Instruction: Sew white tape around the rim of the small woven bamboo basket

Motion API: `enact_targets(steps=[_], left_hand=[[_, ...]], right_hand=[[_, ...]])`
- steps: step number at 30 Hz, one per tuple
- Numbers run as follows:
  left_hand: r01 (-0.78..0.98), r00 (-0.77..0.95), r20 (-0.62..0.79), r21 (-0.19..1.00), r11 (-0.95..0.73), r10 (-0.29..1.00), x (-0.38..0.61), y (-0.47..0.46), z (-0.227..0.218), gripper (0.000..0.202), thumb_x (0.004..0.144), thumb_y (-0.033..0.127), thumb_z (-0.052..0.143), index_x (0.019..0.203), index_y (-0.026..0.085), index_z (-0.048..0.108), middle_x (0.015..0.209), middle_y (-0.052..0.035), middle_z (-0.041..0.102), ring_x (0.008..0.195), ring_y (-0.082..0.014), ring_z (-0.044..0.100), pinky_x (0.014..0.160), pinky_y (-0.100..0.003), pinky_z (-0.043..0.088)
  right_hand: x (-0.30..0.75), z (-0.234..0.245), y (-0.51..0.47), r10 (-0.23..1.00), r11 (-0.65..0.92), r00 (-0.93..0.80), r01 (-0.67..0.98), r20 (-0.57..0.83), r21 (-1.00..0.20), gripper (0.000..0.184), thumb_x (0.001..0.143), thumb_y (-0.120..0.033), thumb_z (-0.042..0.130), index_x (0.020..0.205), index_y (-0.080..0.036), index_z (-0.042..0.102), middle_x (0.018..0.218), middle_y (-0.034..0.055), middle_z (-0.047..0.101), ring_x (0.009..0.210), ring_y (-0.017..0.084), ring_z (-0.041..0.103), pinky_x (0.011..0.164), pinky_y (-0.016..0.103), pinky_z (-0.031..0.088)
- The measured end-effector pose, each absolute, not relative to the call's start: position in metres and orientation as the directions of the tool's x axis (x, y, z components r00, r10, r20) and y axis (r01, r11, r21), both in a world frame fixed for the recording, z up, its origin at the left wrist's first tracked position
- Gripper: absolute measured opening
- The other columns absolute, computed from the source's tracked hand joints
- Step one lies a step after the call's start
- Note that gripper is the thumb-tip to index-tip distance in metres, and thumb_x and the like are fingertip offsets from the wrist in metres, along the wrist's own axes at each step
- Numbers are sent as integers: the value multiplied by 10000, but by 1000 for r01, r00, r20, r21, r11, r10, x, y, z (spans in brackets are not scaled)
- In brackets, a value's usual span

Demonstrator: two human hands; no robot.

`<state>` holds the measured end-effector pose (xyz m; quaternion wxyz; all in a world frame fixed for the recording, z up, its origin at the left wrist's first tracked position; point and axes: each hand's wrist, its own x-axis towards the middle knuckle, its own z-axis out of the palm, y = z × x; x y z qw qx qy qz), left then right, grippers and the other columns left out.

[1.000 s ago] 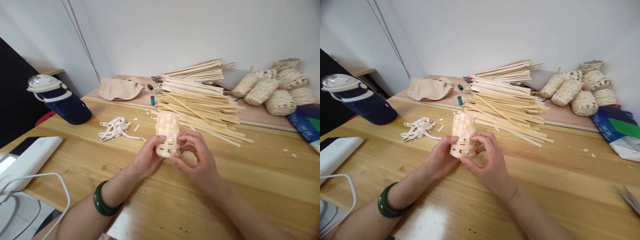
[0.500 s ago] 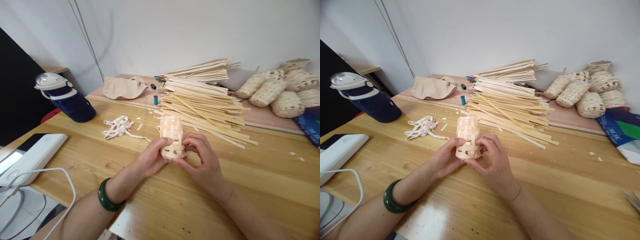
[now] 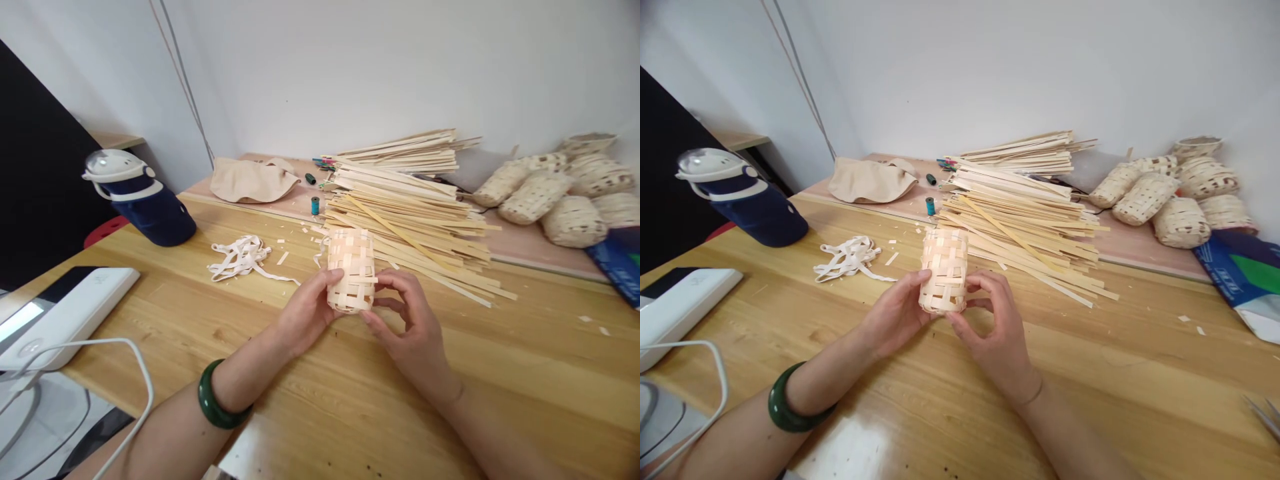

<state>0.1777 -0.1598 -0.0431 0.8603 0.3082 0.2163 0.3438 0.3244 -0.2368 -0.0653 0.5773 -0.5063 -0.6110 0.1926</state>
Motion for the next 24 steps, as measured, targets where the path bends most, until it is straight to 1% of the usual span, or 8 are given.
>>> enact_targets(steps=[4, 7, 11, 15, 17, 19, 22, 24], left_hand=[[-498, 621, -102, 713, 493, 777, 181, -162, -45, 266, 839, 283, 645, 1032, 107, 696, 964, -92, 749, 883, -211, 673, 810, -301, 521], [-499, 609, -95, 726, 474, 787, 181, -163, -45, 290, 821, 306, 654, 1022, 101, 696, 959, -98, 743, 894, -219, 666, 823, -306, 515], [-472, 639, -125, 715, 515, 759, 180, -164, -47, 328, 797, 333, 687, 1037, 109, 694, 970, -95, 736, 855, -199, 642, 785, -299, 513], [-465, 681, -127, 687, 559, 722, 179, -165, -48, 324, 769, 284, 711, 1040, 107, 697, 1057, -110, 724, 938, -207, 630, 812, -290, 506], [-471, 688, -119, 677, 565, 716, 179, -165, -47, 309, 751, 254, 716, 1024, 110, 703, 1066, -109, 725, 954, -213, 634, 809, -285, 507], [-472, 691, -117, 674, 568, 713, 178, -165, -45, 299, 740, 245, 714, 1008, 112, 709, 1015, -105, 736, 924, -218, 646, 788, -288, 513], [-477, 685, -113, 677, 560, 720, 178, -166, -45, 278, 735, 245, 700, 977, 110, 714, 926, -94, 741, 866, -220, 656, 767, -302, 523], [-483, 681, -112, 675, 558, 724, 179, -166, -45, 266, 740, 249, 687, 967, 112, 712, 916, -89, 739, 863, -225, 658, 761, -309, 524]], right_hand=[[321, -63, -238, 816, 455, 151, 426, 558, -782, 393, 851, -140, 688, 1193, -273, 547, 1210, 64, 506, 1091, 182, 546, 812, 289, 624], [319, -62, -238, 812, 470, 132, 427, 568, -772, 381, 871, -115, 649, 1202, -269, 539, 1184, 68, 522, 1048, 175, 560, 792, 291, 628], [319, -59, -238, 769, 506, 101, 508, 631, -697, 371, 858, -91, 646, 1179, -254, 559, 1158, 77, 529, 1024, 185, 571, 720, 280, 626], [320, -58, -238, 743, 520, 74, 561, 665, -644, 370, 844, -79, 655, 1167, -240, 573, 1145, 86, 529, 1023, 196, 574, 675, 269, 612], [320, -58, -238, 741, 522, 77, 559, 667, -644, 380, 845, -80, 658, 1178, -237, 565, 1152, 89, 530, 1054, 204, 565, 692, 278, 613], [319, -57, -238, 745, 515, 96, 546, 661, -660, 391, 840, -82, 668, 1180, -237, 552, 1154, 86, 532, 1057, 198, 559, 714, 280, 609], [318, -55, -238, 776, 487, 115, 515, 621, -705, 370, 831, -90, 687, 1141, -237, 549, 1114, 65, 543, 992, 173, 566, 734, 275, 597], [317, -53, -239, 798, 474, 101, 503, 594, -723, 334, 830, -94, 691, 1099, -236, 553, 1080, 50, 550, 938, 160, 573, 730, 275, 587]])
